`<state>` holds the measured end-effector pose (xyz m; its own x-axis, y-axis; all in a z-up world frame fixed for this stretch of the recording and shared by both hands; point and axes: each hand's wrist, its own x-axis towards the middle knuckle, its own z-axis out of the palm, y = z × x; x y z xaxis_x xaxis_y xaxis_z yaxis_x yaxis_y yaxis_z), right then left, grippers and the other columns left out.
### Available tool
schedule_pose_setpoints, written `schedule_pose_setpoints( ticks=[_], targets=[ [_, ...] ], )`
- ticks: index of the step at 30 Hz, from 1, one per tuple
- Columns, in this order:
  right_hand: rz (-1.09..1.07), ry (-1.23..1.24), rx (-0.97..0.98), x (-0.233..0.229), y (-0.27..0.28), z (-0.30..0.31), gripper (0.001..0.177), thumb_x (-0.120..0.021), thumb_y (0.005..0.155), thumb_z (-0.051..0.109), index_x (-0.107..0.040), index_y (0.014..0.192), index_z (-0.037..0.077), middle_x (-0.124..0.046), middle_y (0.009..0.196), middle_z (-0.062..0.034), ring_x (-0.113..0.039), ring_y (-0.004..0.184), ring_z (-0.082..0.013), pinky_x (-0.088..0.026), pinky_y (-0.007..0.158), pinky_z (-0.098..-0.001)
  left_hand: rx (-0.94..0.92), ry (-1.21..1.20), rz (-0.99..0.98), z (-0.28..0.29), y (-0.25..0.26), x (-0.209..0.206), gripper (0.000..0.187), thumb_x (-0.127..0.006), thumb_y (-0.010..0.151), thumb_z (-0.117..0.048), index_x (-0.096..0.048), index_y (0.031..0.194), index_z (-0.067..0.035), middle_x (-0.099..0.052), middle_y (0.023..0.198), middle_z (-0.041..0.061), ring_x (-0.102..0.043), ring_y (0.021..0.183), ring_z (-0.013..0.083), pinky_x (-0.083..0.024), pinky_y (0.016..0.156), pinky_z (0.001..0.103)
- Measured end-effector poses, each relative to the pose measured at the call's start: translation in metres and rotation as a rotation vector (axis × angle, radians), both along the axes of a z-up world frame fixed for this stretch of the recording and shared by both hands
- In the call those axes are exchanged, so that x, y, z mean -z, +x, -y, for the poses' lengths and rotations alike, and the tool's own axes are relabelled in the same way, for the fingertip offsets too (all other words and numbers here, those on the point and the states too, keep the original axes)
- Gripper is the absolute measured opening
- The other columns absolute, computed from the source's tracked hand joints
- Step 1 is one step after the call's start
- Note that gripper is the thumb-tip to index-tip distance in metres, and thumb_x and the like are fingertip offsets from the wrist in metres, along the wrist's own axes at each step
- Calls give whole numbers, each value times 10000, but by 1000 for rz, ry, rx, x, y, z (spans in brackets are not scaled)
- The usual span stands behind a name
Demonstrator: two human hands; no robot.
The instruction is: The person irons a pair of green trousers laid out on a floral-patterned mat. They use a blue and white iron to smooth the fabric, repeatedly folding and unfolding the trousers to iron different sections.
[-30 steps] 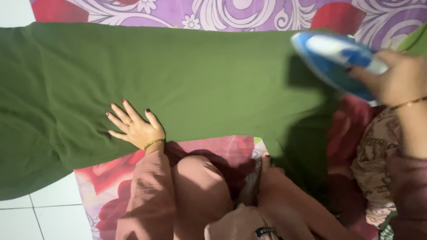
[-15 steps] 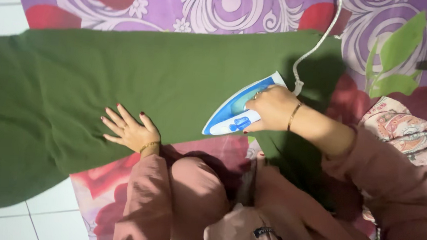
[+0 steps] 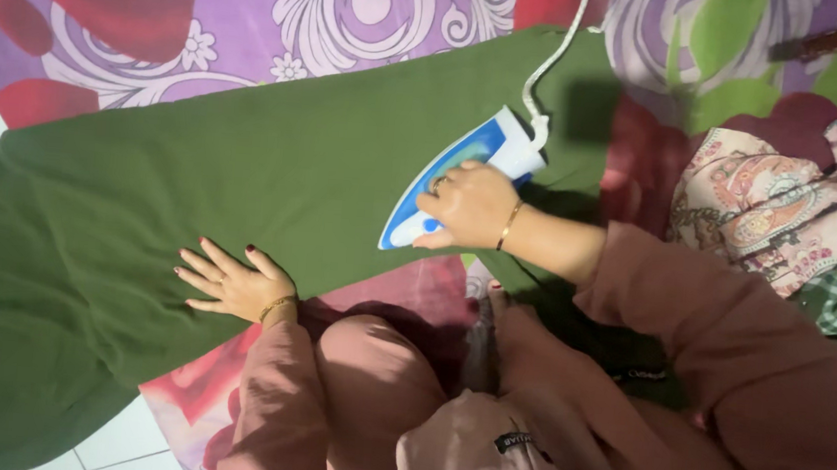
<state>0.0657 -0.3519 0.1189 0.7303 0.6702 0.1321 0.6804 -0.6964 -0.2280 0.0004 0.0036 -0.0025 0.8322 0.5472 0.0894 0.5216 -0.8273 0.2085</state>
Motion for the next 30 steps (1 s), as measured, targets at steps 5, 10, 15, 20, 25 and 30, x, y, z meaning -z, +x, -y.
schedule_pose_setpoints(
  ticks=[5,10,15,20,25,30],
  targets=[
    [-23,-30,85,-5,14,36,528,-751,773,641,-654,786,122,-663,687,-74,-681,659,-271,-511,655,-417,16,11,14,-2,-1,-2,727,-494,998,-439,-404,1617,-68,-224,1723,180,-134,1590,417,-50,1211,723],
    [-80,-116,230,-20,8,89,542,-754,766,647,-661,770,113,-687,735,-70,-673,677,-289,-507,636,-429,19,8,18,-2,-3,-1,723,-504,994,-419,-403,1615,-63,-222,1725,182,-136,1592,416,-50,1216,717],
    [37,-163,187,-16,7,149,555,-774,835,635,-673,827,89,-680,776,-97,-670,672,-296,-520,636,-408,18,20,31,-2,0,0,709,-512,1004,-413,-404,1616,-72,-223,1724,176,-142,1594,409,-47,1220,715],
    [25,-113,420,-9,3,194,551,-797,907,629,-735,915,81,-718,801,-100,-702,678,-263,-539,647,-371,16,9,20,-2,-1,-2,718,-532,989,-411,-407,1612,-77,-226,1721,176,-141,1591,410,-43,1221,711],
    [11,-353,611,-26,7,201,540,-791,894,663,-803,961,127,-745,828,-108,-711,691,-261,-556,650,-365,8,2,12,-3,0,-3,717,-562,980,-402,-411,1606,-87,-230,1714,172,-140,1586,402,-42,1215,710],
    [176,-221,319,-60,15,158,553,-763,891,662,-778,953,113,-684,724,-70,-661,632,-241,-515,616,-355,-9,-3,6,-5,-1,2,721,-582,968,-383,-414,1609,-101,-232,1719,160,-139,1594,387,-46,1222,709]
  ],
)
